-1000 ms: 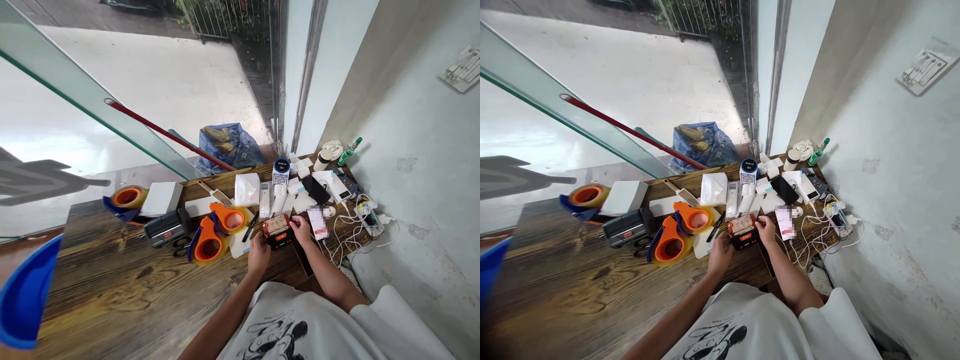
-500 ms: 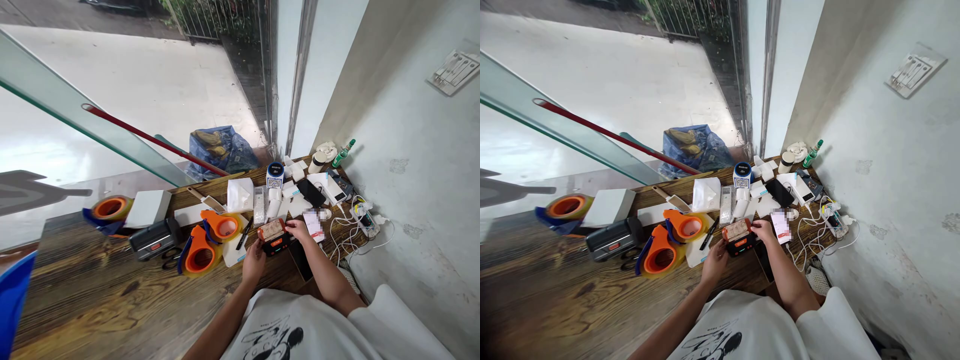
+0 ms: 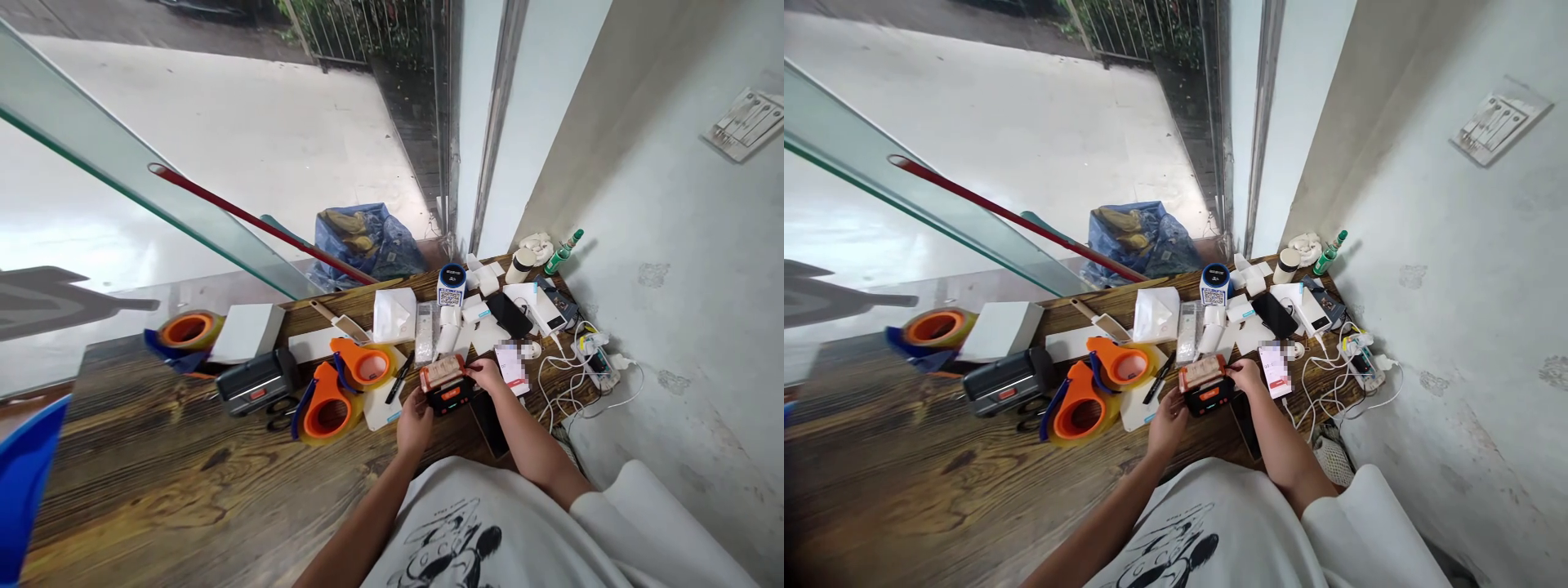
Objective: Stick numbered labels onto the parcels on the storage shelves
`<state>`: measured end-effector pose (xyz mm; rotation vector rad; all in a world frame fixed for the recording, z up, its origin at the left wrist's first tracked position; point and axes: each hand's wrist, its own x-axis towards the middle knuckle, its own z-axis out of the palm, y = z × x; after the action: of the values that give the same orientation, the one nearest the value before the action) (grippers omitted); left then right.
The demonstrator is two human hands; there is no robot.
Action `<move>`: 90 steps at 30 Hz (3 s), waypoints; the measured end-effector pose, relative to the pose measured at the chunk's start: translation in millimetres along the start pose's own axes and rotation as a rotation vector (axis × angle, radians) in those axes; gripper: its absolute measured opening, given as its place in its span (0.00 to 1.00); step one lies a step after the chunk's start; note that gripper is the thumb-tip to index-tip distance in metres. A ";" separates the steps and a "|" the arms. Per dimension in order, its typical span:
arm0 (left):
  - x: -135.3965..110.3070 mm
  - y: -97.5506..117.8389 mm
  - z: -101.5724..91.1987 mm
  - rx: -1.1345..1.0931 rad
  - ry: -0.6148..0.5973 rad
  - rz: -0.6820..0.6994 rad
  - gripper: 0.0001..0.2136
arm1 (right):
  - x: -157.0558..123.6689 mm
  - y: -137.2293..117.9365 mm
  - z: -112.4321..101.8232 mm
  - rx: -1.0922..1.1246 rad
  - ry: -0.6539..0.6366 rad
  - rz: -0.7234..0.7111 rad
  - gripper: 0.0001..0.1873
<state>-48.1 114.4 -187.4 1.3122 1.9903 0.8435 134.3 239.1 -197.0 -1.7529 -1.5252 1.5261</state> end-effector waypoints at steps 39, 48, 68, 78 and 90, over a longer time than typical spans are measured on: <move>55.9 100.8 1.5 0.575 -0.086 -0.404 0.17 | -28.1 -93.3 -1.3 -0.715 -0.089 -0.201 0.24; 70.0 90.6 -0.4 0.565 -0.070 -0.443 0.18 | -22.6 -85.8 0.6 -0.654 -0.091 -0.263 0.24; 37.0 40.8 -20.0 0.449 -0.008 0.195 0.19 | -13.9 -44.7 -1.9 -0.041 -0.046 -0.567 0.26; 25.5 45.5 -43.1 0.400 0.031 0.203 0.17 | -53.5 -14.0 -20.3 0.680 0.215 -0.362 0.25; 41.1 68.3 -69.7 0.352 -0.237 0.391 0.16 | -13.5 -21.3 -86.4 0.392 0.486 -0.167 0.24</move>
<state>-77.5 161.4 -97.2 1.9494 1.7726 0.4810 201.1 266.0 -143.0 -1.5688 -1.0219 1.1141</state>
